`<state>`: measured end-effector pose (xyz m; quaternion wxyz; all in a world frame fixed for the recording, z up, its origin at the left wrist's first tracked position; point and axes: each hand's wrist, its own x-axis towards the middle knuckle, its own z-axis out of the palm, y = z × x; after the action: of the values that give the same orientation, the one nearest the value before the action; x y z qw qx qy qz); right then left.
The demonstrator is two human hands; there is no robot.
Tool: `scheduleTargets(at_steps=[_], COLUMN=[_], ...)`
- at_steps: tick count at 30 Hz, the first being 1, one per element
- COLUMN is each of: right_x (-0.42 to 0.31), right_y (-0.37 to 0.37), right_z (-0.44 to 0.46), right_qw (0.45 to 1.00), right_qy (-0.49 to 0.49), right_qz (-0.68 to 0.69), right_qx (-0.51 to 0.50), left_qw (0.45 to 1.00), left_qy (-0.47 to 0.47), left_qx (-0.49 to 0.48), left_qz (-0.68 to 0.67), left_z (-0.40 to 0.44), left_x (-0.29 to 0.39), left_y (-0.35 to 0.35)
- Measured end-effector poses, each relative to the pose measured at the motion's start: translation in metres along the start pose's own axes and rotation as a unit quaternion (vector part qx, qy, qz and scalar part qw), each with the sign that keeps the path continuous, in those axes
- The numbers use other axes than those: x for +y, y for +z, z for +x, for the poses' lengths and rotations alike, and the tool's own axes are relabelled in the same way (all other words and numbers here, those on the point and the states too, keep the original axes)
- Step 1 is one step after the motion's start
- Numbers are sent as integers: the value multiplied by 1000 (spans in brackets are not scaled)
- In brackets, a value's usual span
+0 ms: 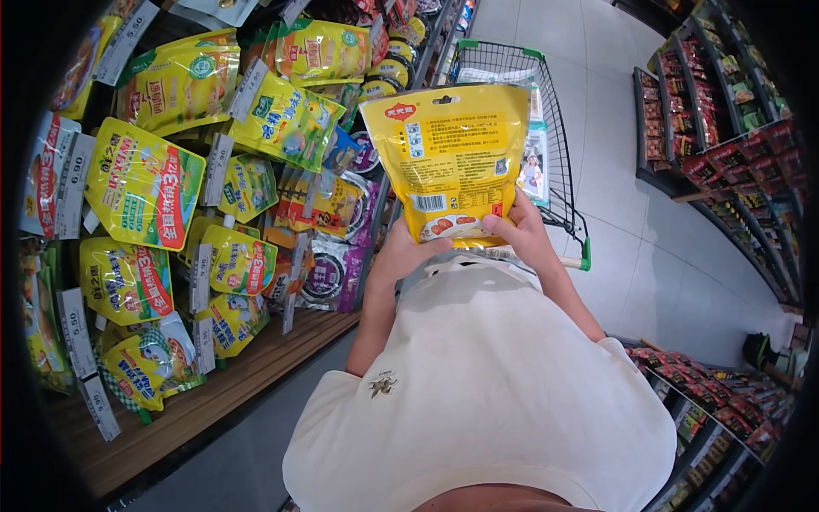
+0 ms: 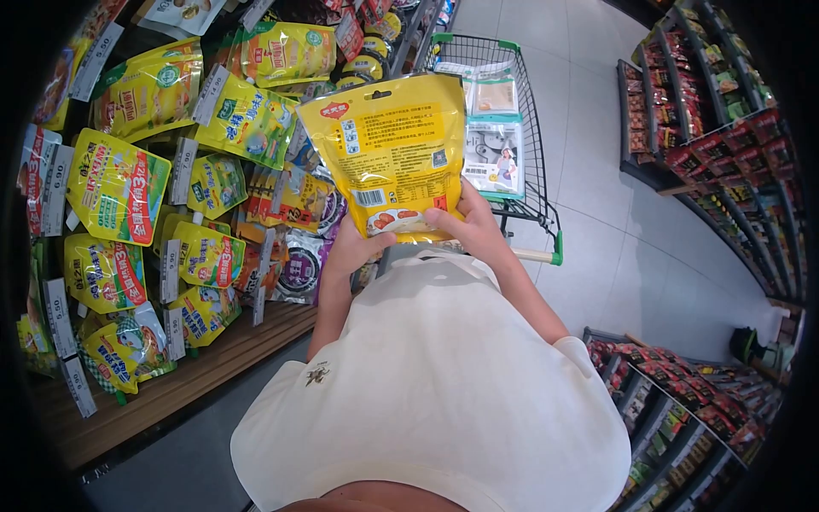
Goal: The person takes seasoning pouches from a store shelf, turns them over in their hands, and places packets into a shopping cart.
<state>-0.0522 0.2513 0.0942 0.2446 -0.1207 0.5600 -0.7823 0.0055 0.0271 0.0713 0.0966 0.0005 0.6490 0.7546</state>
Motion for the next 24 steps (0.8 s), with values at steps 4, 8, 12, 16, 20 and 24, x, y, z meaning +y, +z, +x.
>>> scheduleTargets(at_steps=[4, 8, 12, 16, 20, 24], right_x=[-2, -6, -3, 2, 5, 8], right_y=[1, 0, -3, -6, -12, -17], right_z=[1, 2, 5, 8, 12, 19], right_qw=[1000, 1000, 1000, 999, 998, 994], right_qy=[-11, 8, -16, -34, -36, -79], right_qz=[1, -6, -26, -21, 41, -21], right_qx=[0, -1, -6, 0, 12, 68], left_qw=[1000, 1000, 1000, 999, 999, 994], left_qy=[19, 19, 15, 24, 8, -13], left_qx=[-3, -4, 5, 10, 32, 76], left_qz=[-8, 4, 5, 19, 39, 83], left_z=[2, 4, 5, 6, 7, 10], left_x=[-1, -3, -7, -2, -3, -3], left_y=[1, 0, -1, -1, -3, -4])
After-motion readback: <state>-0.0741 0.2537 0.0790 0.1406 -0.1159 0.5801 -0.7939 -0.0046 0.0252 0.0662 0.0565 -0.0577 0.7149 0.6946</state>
